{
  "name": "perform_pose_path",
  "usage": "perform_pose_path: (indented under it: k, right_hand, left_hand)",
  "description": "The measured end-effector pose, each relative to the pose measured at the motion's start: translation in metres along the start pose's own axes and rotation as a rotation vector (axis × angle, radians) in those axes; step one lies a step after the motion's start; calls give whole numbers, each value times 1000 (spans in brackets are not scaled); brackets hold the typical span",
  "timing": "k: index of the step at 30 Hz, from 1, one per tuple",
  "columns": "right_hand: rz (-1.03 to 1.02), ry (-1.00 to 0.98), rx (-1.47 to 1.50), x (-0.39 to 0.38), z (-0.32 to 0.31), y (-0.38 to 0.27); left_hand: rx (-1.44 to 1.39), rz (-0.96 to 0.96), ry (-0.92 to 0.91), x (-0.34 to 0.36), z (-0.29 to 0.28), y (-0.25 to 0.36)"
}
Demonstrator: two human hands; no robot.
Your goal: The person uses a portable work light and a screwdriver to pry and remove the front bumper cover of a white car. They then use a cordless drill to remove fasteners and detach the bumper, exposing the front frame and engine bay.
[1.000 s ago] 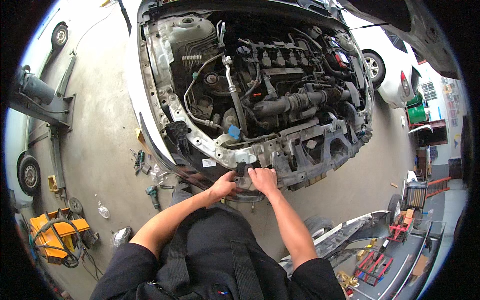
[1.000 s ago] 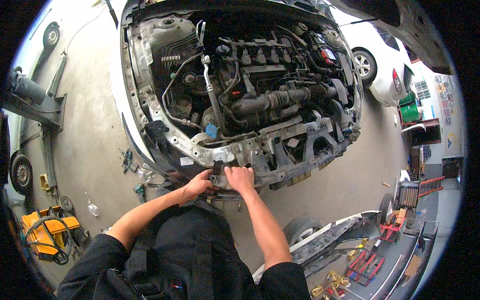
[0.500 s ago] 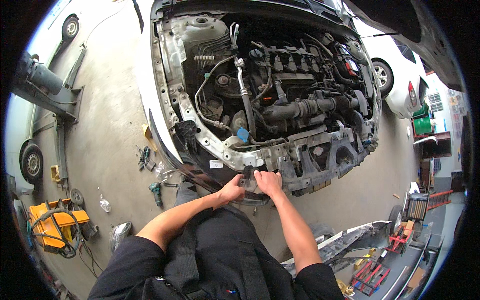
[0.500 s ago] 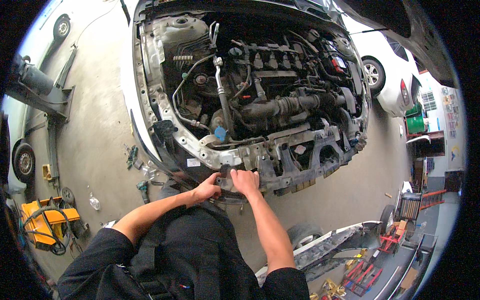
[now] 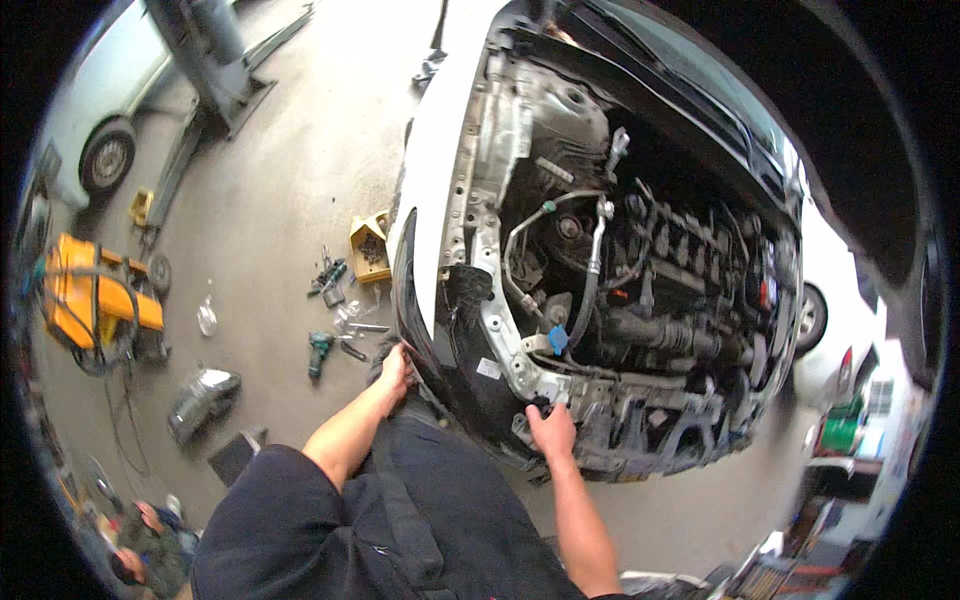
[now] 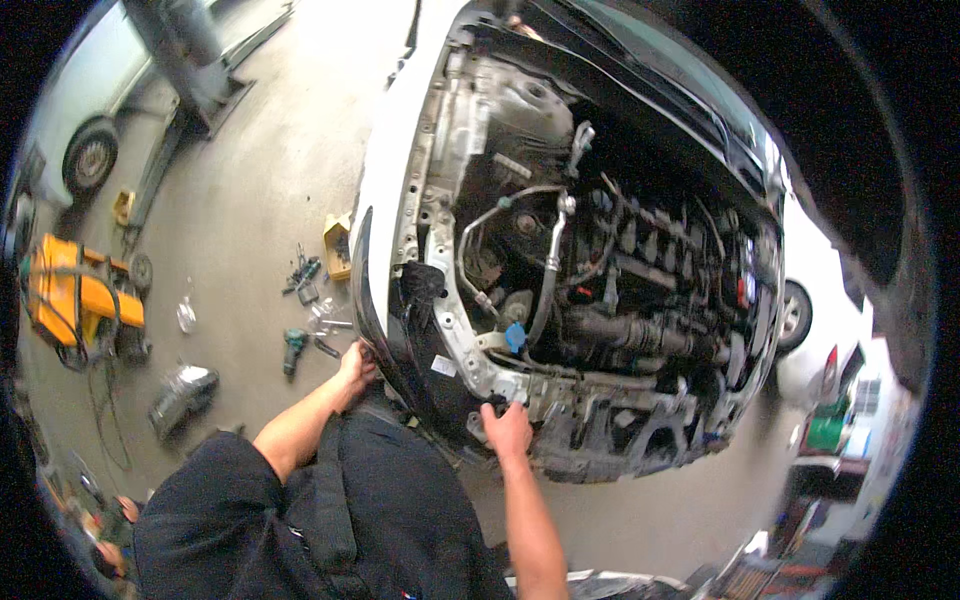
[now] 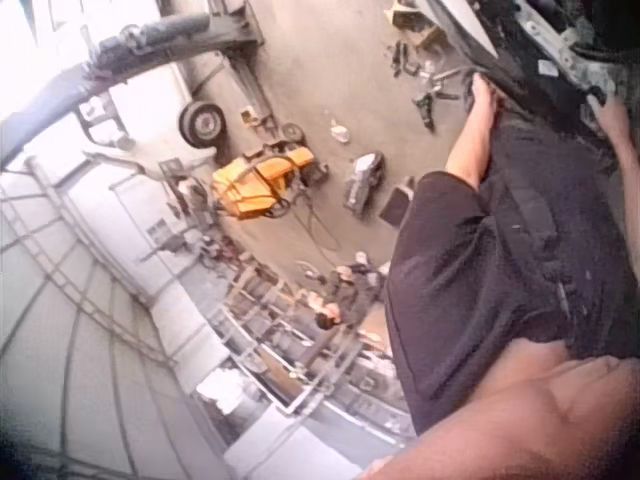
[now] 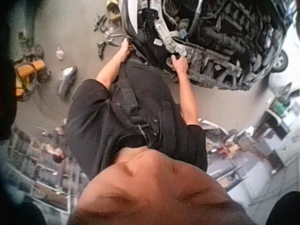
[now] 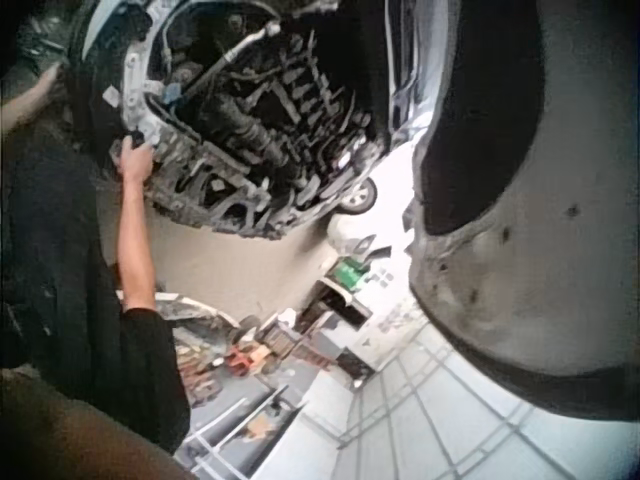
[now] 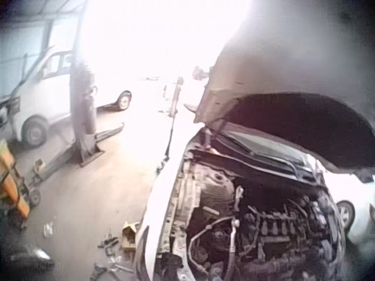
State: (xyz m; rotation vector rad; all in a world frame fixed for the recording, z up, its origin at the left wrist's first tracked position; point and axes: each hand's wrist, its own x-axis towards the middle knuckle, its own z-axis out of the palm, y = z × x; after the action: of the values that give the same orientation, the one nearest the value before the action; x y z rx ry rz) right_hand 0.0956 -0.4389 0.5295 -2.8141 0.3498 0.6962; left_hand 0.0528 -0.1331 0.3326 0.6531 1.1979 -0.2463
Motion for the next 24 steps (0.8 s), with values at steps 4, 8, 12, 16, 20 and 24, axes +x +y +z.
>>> perform_pose_path:
  k: [4, 8, 12, 16, 20, 24]
  right_hand:
    - [16, -32, -138, 4, 7, -19]
    - [19, -86, -211, 9, 2, -3]
    - [-120, -163, -197, 18, -3, -18]
    - [-44, -122, -303, 30, 9, 3]
    - [-49, -147, -387, 42, 10, 3]
    - [-49, -100, -347, 39, 10, 12]
  left_hand:
    - [-120, 152, 74, 90, -15, -44]
    - [316, 218, 438, 52, 22, -31]
    - [-253, 85, 98, 129, -8, -61]
    - [-221, 137, 93, 90, 24, -52]
    - [-149, 121, 61, 118, 12, -66]
    - [-35, 108, 117, 60, 26, -34]
